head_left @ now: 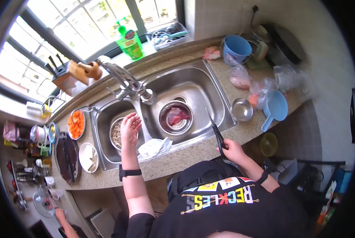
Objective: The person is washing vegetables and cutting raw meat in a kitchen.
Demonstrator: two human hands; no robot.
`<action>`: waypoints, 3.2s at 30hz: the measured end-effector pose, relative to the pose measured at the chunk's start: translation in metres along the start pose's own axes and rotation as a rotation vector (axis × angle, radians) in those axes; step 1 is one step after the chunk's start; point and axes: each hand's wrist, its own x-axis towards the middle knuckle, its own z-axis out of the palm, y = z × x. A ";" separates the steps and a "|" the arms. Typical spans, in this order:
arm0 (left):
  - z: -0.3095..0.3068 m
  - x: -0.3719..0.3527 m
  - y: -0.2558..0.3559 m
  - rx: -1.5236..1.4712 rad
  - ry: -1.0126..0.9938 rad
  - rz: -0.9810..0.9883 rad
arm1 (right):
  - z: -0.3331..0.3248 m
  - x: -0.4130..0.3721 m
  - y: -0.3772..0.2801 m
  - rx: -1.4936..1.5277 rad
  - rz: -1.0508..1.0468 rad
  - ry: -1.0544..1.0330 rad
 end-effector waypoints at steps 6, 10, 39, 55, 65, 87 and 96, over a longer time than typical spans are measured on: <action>0.044 0.009 -0.027 0.032 -0.189 -0.154 | -0.012 0.012 0.018 -0.294 0.059 0.116; 0.094 0.020 -0.045 0.152 -0.234 -0.096 | -0.020 0.016 0.027 -0.282 0.067 0.122; 0.435 0.071 -0.133 0.227 -0.533 0.274 | -0.107 -0.013 0.127 0.822 0.062 0.263; 0.261 -0.054 -0.048 0.141 -0.457 0.342 | -0.076 0.055 -0.002 0.776 -0.481 0.126; 0.116 -0.108 -0.071 0.555 -0.490 0.158 | 0.021 0.049 -0.044 0.812 -0.236 -0.153; 0.057 -0.155 -0.015 0.387 -0.375 0.010 | 0.005 0.021 -0.050 0.767 0.010 -0.473; 0.055 -0.168 -0.001 1.219 -0.372 0.416 | 0.004 0.018 -0.052 0.832 0.065 -0.352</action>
